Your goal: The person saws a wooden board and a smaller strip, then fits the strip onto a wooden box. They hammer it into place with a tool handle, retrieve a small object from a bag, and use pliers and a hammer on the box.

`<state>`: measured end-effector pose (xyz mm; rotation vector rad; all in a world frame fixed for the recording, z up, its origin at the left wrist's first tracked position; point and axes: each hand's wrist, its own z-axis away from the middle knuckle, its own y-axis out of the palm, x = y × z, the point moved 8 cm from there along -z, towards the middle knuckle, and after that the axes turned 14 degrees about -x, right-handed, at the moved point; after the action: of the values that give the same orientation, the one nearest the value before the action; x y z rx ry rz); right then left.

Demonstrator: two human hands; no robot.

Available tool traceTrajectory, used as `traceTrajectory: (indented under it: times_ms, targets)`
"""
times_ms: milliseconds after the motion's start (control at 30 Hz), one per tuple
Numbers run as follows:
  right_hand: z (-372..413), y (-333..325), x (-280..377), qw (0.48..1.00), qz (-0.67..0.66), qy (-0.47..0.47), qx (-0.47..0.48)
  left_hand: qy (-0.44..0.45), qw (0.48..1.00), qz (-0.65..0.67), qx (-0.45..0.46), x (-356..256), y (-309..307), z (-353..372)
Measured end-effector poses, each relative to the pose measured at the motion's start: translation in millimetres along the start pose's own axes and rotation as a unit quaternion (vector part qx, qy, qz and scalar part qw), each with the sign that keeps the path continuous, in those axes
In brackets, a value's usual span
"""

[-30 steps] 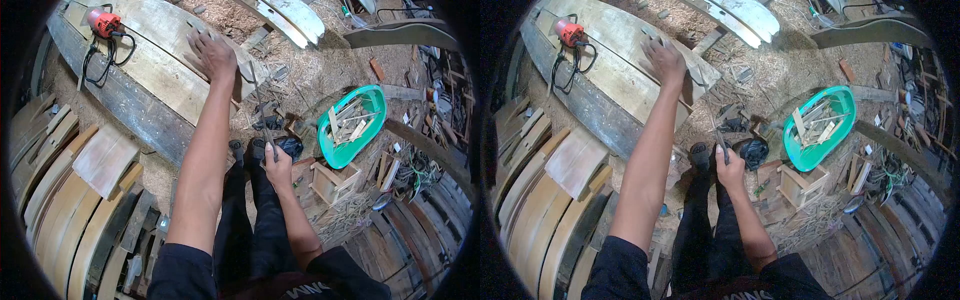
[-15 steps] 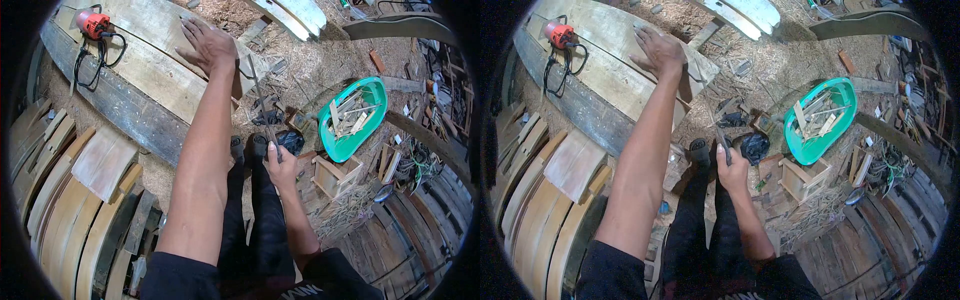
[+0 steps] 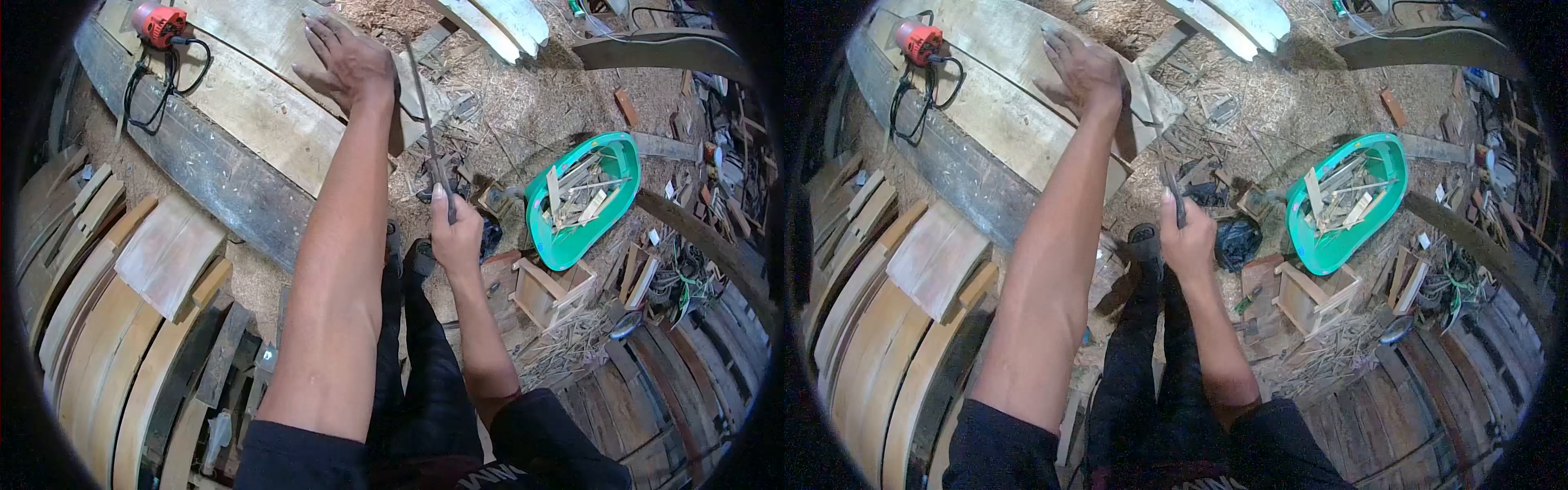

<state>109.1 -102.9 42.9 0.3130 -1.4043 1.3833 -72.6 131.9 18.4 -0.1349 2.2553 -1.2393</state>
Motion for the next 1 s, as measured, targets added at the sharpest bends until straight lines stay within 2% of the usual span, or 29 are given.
traceTrajectory:
  times_ms: [33,167,200,300,333,433,467,533,600,733,800,900,1000]
  targets:
    - [-5,1,2,1.0,-0.004,-0.014,-0.015,0.004,1.0,0.013,-0.007,-5,2,-5]
    - [33,-20,-20,0.999,-0.008,0.041,-0.005,0.004,1.0,0.009,-0.016,-3,7,-6]
    - [20,-19,-9,1.0,-0.004,0.016,-0.009,0.01,1.0,0.007,-0.017,-2,4,-1]
    - [-21,4,13,1.0,-0.012,0.018,0.018,0.015,0.999,0.006,-0.037,-2,0,-1]
    - [-15,1,8,1.0,0.0,-0.028,-0.005,0.015,0.999,0.01,-0.043,-2,2,-2]
    - [31,-24,-24,0.999,-0.013,-0.001,-0.03,0.024,0.997,-0.001,-0.068,-4,9,-12]
    - [33,-25,-27,0.999,-0.022,0.041,-0.019,0.024,0.997,-0.001,-0.072,-6,7,-15]
    - [17,-17,-9,1.0,-0.002,0.019,-0.001,0.032,0.999,-0.024,-0.034,-3,5,-5]
    - [-20,3,3,1.0,0.003,0.009,0.02,0.028,0.998,-0.013,-0.058,-3,3,-8]
    - [16,-18,-8,1.0,-0.009,0.016,-0.004,0.022,0.999,-0.017,-0.042,-5,1,-2]
    - [10,-16,-4,1.0,0.003,-0.011,-0.007,0.013,0.997,0.003,-0.077,-6,1,-9]
    - [-10,-4,1,1.0,-0.001,0.016,0.022,0.024,0.999,-0.019,-0.032,-3,4,-6]
    - [-10,-6,-1,1.0,-0.004,0.001,0.017,0.02,0.998,-0.017,-0.061,5,17,-9]
